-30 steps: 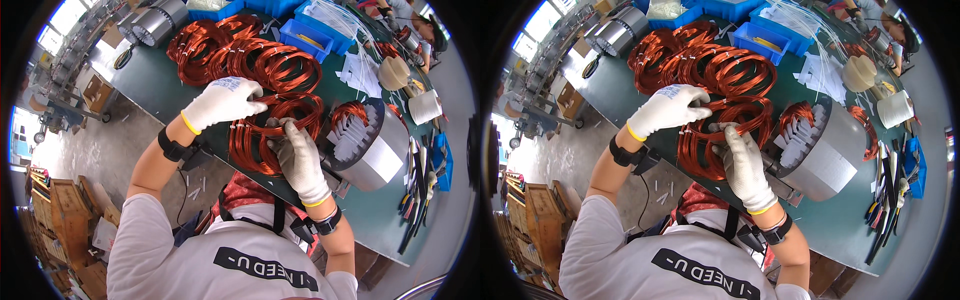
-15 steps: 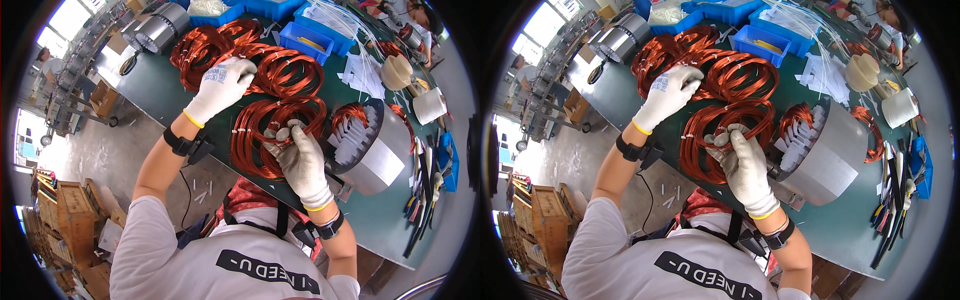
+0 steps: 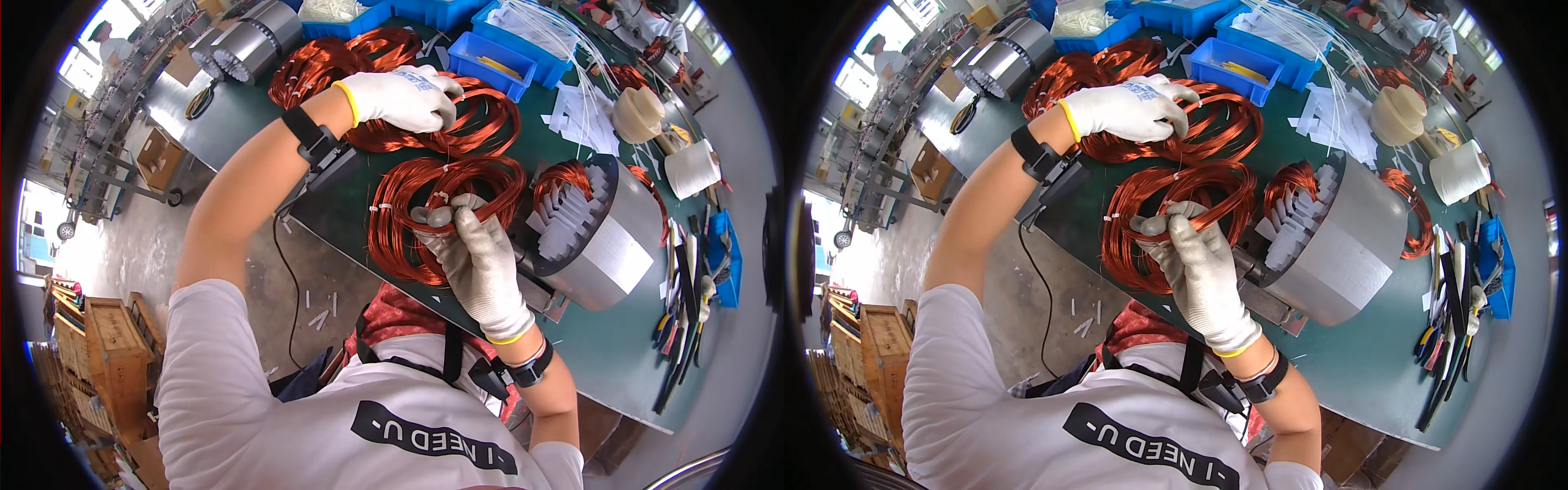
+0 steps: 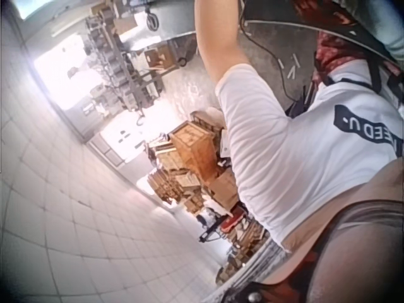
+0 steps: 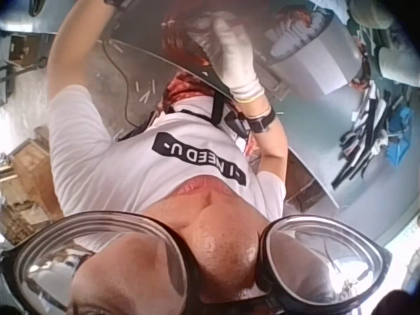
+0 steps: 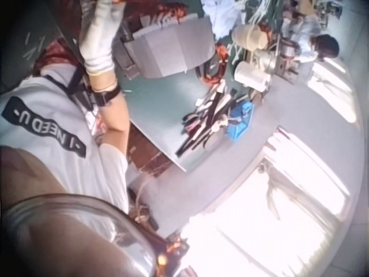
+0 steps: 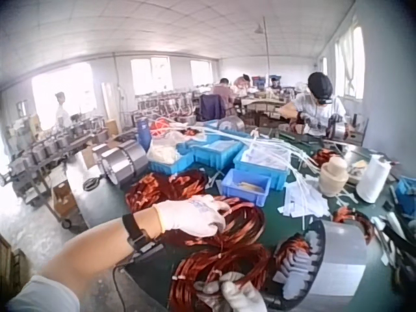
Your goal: Manually inserting copper wire coils into an electric motor stator housing at a workshop bench.
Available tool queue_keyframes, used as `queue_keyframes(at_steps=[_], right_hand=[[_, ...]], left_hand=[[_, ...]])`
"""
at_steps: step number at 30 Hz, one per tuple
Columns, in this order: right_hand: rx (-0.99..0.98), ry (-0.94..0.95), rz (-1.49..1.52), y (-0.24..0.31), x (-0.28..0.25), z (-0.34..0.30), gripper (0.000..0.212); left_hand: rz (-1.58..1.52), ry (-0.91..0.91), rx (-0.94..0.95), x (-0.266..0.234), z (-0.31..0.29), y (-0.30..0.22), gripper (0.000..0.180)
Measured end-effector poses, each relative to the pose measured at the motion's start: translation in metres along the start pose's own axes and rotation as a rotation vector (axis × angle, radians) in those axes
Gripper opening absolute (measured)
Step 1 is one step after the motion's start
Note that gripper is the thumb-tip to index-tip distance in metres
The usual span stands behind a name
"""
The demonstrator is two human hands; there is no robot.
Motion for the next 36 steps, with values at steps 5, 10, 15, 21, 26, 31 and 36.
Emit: queue_keyframes(at_steps=[5,10,15,21,26,31,36], right_hand=[[-0.029,0.063,0.021,0.005,0.009,-0.001,0.016],[-0.022,0.123,0.078,0.007,0.025,-0.011,0.019],[-0.065,0.248,-0.188,0.017,0.057,-0.027,0.019],[-0.195,0.361,-0.769,0.026,0.09,-0.049,0.014],[-0.084,0.391,-0.884,0.027,0.102,-0.08,0.015],[0.008,0.196,-0.814,0.048,0.077,-0.105,0.021],[0.118,0.262,-0.825,0.052,0.077,-0.113,0.03]], left_hand=[[0.132,0.003,0.001,-0.004,0.003,-0.009,0.017],[0.348,0.005,-0.091,-0.012,0.004,0.003,0.013],[0.352,-0.015,-0.194,-0.017,0.001,0.028,0.013],[0.273,-0.058,-0.213,-0.015,0.0,0.042,0.021],[0.107,-0.016,-0.28,-0.004,-0.004,0.053,0.028],[-0.034,0.002,-0.273,0.004,0.003,0.06,0.032],[0.099,-0.304,-0.244,-0.015,-0.007,0.036,0.033]])
Point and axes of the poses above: each hand's wrist, its own z-axis towards the middle knuckle, its own x-axis out of the palm, y = z × x, the point moved 10 cm from there along z, towards the middle knuckle, and after that the axes turned 7 degrees about y, right-handed, at the moved point
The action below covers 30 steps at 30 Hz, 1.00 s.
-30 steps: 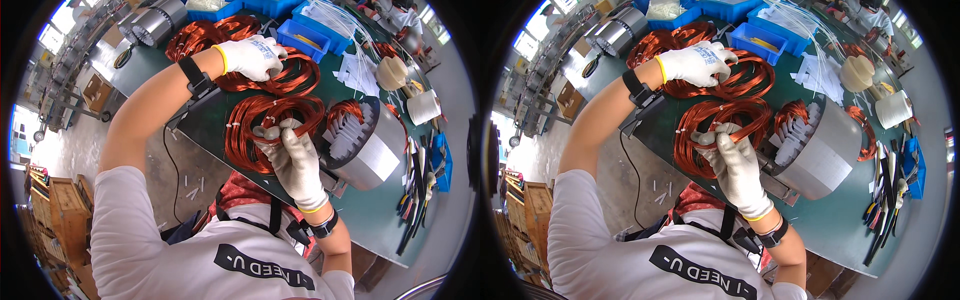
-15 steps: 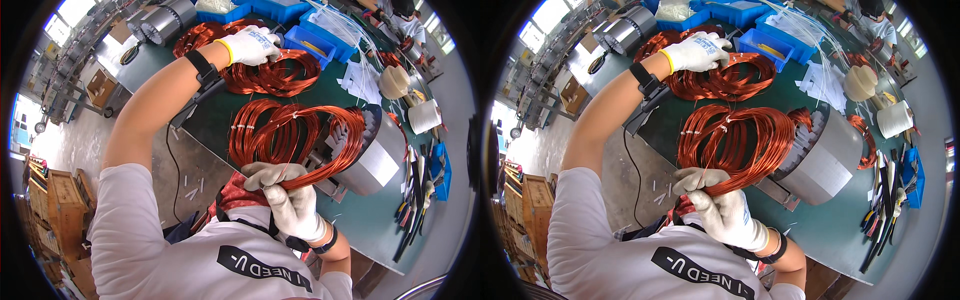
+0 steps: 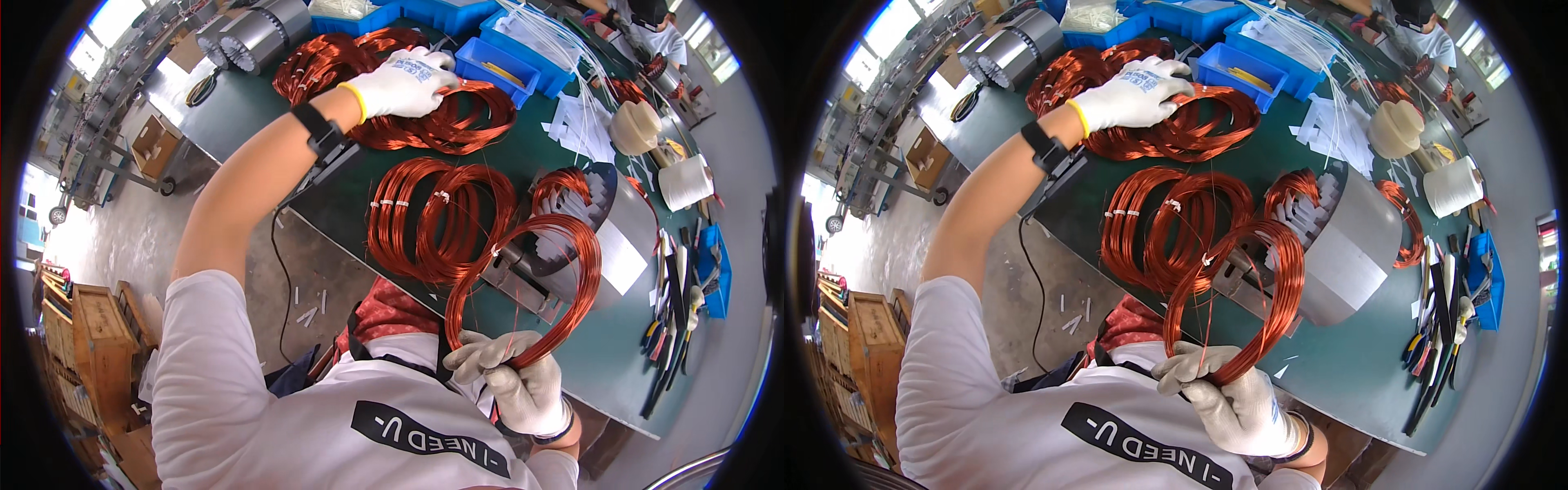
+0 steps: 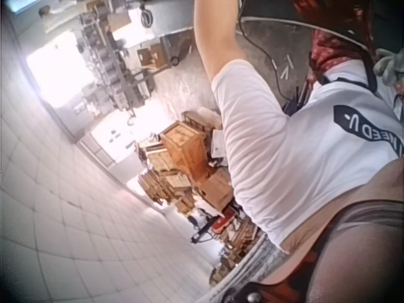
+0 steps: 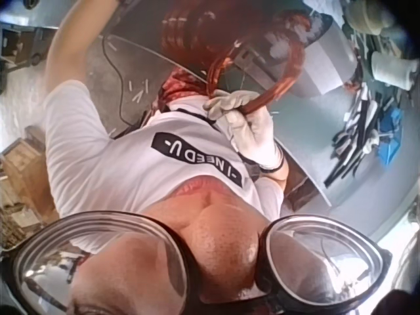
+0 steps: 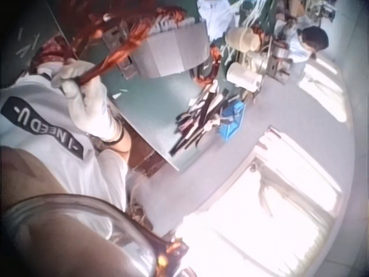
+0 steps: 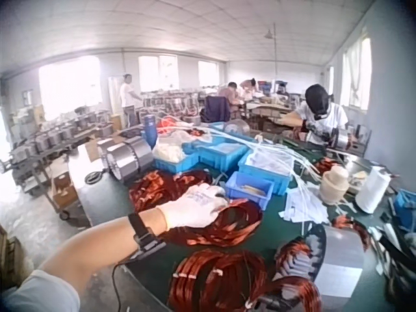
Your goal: Manually inserting copper wire coils into an electric motor stator housing at a workshop bench.
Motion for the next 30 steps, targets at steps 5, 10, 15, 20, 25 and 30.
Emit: queue_keyframes(at_steps=[5,10,15,20,25,30], right_hand=[[0.076,-0.02,0.029,-0.009,-0.001,0.0,0.031],[0.03,-0.001,0.005,-0.004,-0.001,0.0,0.03],[0.061,-0.095,0.063,-0.012,-0.013,0.002,0.026],[0.057,-0.13,0.173,-0.022,-0.02,0.012,0.019],[0.057,-0.165,0.205,-0.036,-0.03,0.015,0.024],[0.083,-0.162,0.188,-0.041,-0.026,0.013,0.025]], left_hand=[[-0.154,0.02,0.377,-0.008,-0.021,-0.081,0.039],[-0.592,0.098,0.386,-0.003,-0.001,-0.077,0.02],[-0.974,-0.173,0.365,-0.089,-0.021,-0.081,0.02],[-0.612,-0.357,0.609,-0.13,-0.055,-0.116,0.019],[-0.577,-0.02,0.348,-0.066,-0.034,-0.074,0.021],[-0.857,0.058,0.168,-0.048,-0.052,-0.048,0.019]])
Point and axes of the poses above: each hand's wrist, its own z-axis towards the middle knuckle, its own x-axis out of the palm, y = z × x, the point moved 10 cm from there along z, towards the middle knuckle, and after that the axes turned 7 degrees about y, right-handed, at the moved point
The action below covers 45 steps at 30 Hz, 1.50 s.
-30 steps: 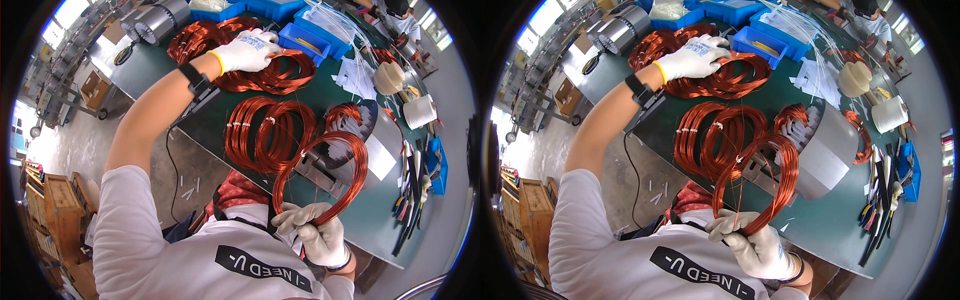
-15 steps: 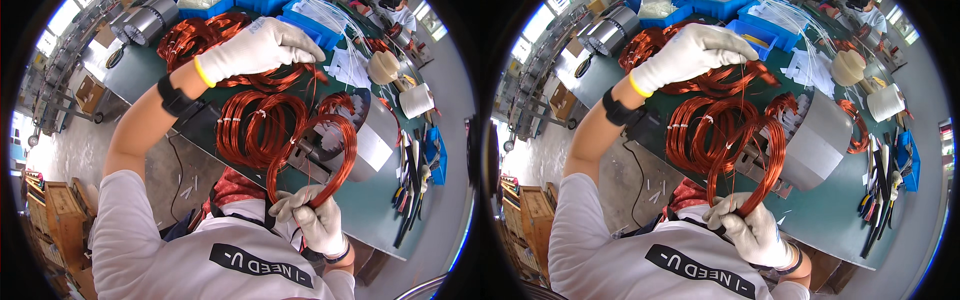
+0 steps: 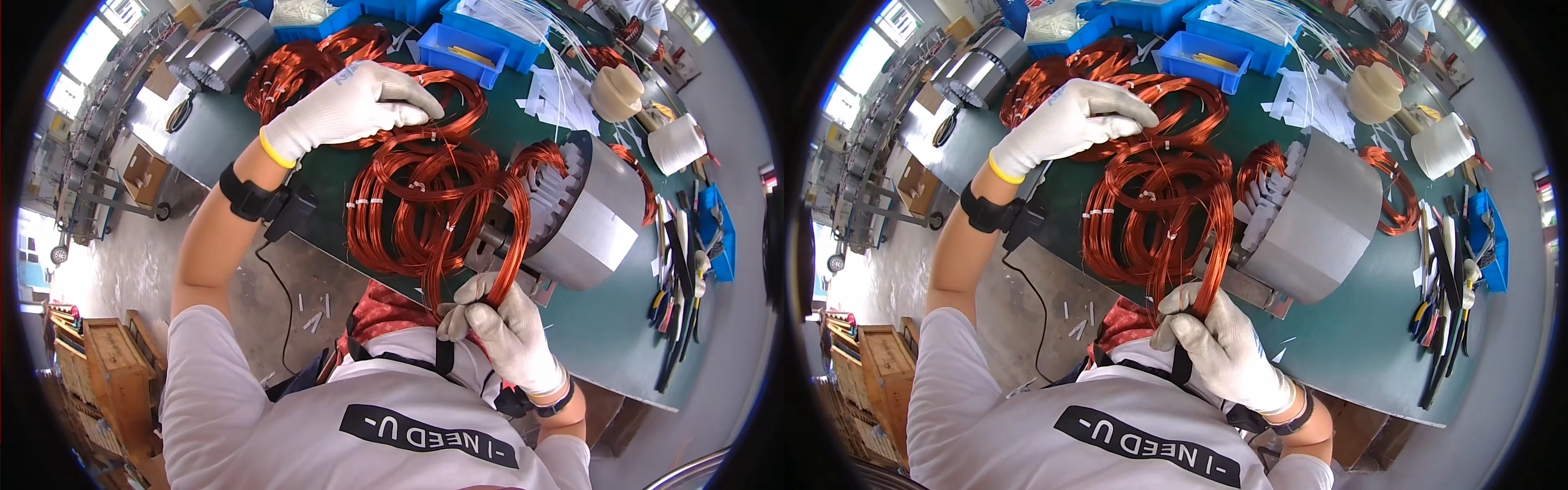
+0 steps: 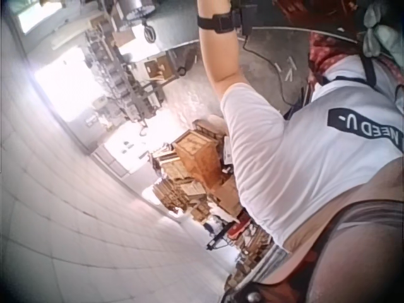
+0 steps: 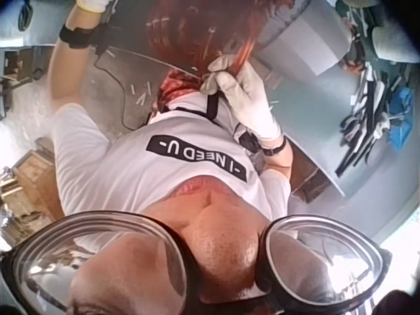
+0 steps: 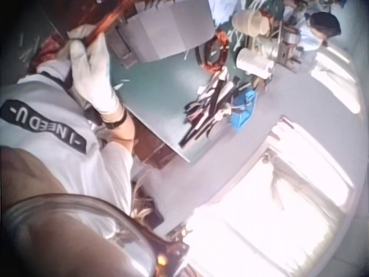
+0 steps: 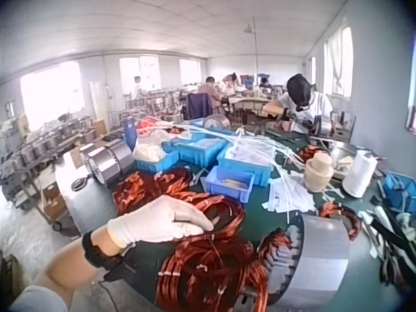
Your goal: Manually inserting copper wire coils into an electric motor stator housing at a workshop bench.
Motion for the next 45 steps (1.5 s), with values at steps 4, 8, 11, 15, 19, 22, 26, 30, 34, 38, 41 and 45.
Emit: queue_keyframes(at_steps=[4,8,11,15,19,22,26,30,34,38,41,45], right_hand=[[-0.005,-0.088,0.061,0.004,-0.008,0.005,0.035],[-0.056,-0.254,0.027,0.012,-0.012,0.017,0.046],[-0.027,-0.177,0.056,0.007,0.0,0.021,0.048],[-0.163,-0.322,0.114,0.012,-0.014,0.008,0.036],[-0.196,-0.347,0.017,0.013,-0.014,0.007,0.037],[-0.163,-0.357,-0.014,0.01,-0.01,0.007,0.037],[-0.148,-0.339,-0.002,0.009,-0.01,0.008,0.036],[-0.121,-0.368,-0.115,0.012,-0.01,0.013,0.046],[-0.137,-0.203,-0.138,0.023,-0.001,0.015,0.046],[-0.227,-0.238,0.131,0.023,-0.013,0.042,0.047],[-0.019,-0.473,-0.03,-0.015,-0.042,0.066,0.051],[-0.068,-0.568,-0.462,-0.022,-0.049,0.07,0.069]], left_hand=[[0.034,0.045,0.16,0.013,-0.01,-0.033,0.019],[0.529,-0.097,0.468,0.034,-0.046,-0.106,0.017],[0.505,-0.046,0.506,0.04,-0.063,-0.138,0.007],[-0.198,-0.873,0.006,-0.039,-0.087,-0.003,0.005],[0.539,-0.08,0.282,0.038,-0.038,-0.008,0.016],[0.674,0.026,0.347,0.059,-0.017,-0.011,0.023],[0.878,0.145,0.37,0.059,0.004,0.006,0.044],[0.789,0.086,0.481,0.062,-0.003,0.02,0.042],[0.731,-0.024,0.49,0.041,0.003,0.013,0.044],[0.667,-0.095,0.22,0.025,0.032,0.034,0.033],[0.67,-0.059,0.136,0.033,0.044,0.045,0.035],[0.578,-0.05,0.005,0.032,0.034,0.062,0.031]])
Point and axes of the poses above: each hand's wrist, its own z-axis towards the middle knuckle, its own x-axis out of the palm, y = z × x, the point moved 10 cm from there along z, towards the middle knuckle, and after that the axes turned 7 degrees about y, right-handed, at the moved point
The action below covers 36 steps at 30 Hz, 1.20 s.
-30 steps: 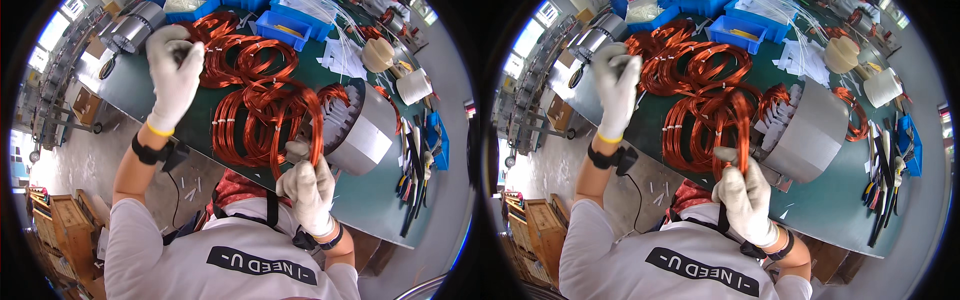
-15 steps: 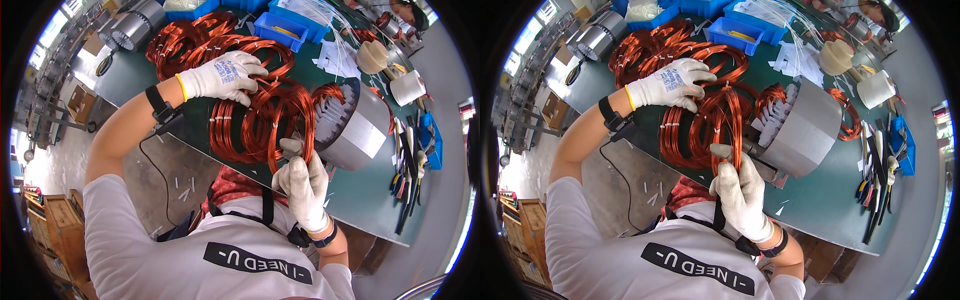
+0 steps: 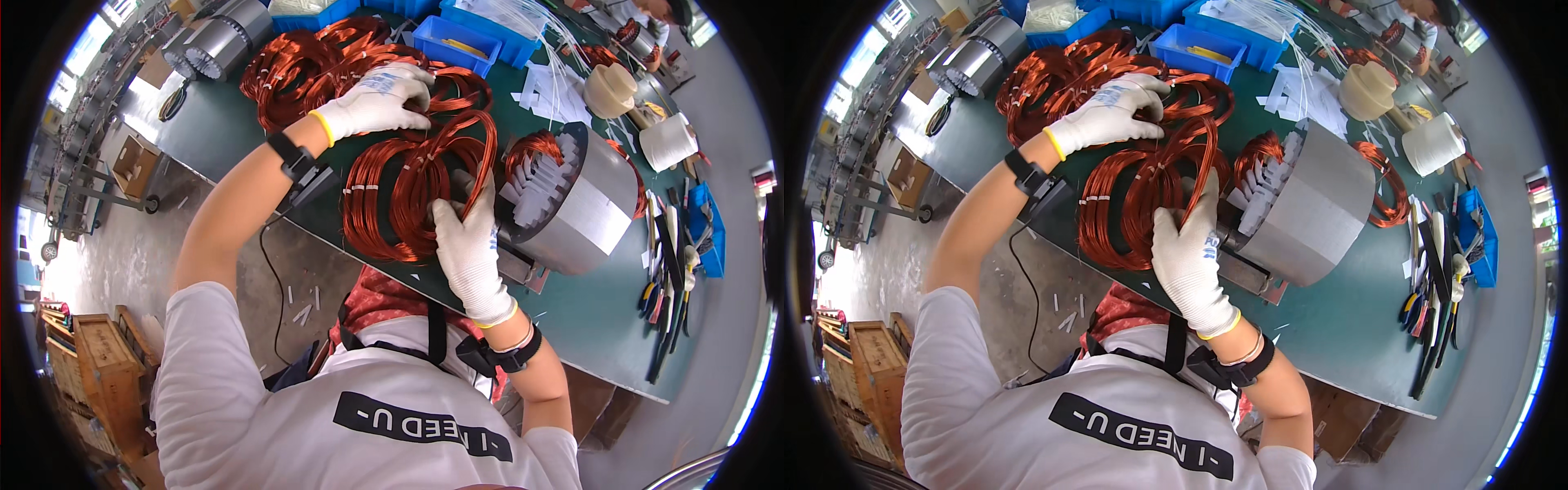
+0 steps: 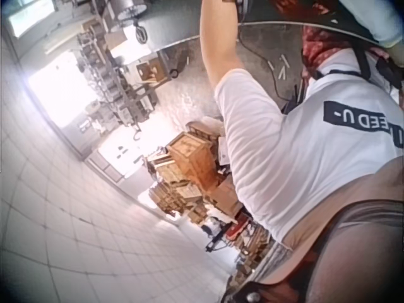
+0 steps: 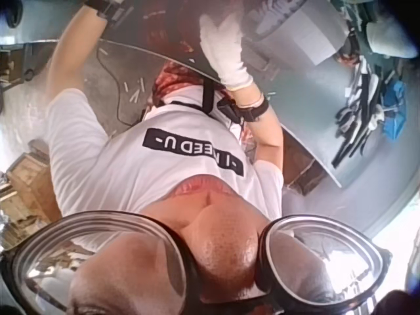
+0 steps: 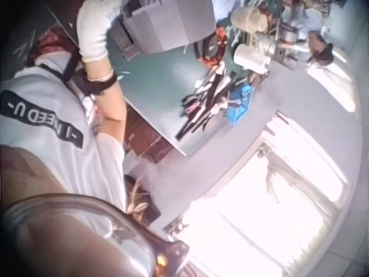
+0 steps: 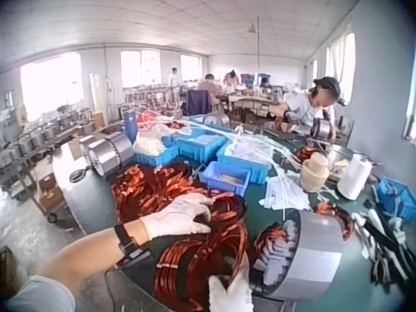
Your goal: Manually inserting copper wire coils into an electric motor stator housing at a workshop bench.
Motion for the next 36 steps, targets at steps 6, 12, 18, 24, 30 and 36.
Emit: queue_keyframes(at_steps=[6,12,18,24,30,36], right_hand=[[-0.08,0.002,0.034,-0.012,0.008,-0.003,0.069],[0.206,0.2,0.42,-0.022,0.028,-0.012,0.064],[0.352,0.355,0.642,-0.028,0.039,-0.016,0.063],[0.224,0.664,0.638,-0.007,0.036,-0.024,0.058],[0.231,0.616,0.665,0.002,0.034,-0.034,0.05],[0.277,0.463,0.533,0.005,0.027,-0.036,0.057]], left_hand=[[-0.299,-0.387,-0.313,-0.043,-0.096,0.008,0.049],[-2.006,-0.425,-0.844,0.038,-0.197,-0.039,0.038],[-2.033,-0.074,-0.832,0.058,-0.174,-0.052,0.032],[-1.789,0.029,-0.653,0.042,-0.135,-0.088,0.039],[-2.341,-0.099,-0.649,0.072,-0.15,-0.104,0.039],[-2.397,-0.39,-0.414,0.052,-0.189,-0.094,0.032]])
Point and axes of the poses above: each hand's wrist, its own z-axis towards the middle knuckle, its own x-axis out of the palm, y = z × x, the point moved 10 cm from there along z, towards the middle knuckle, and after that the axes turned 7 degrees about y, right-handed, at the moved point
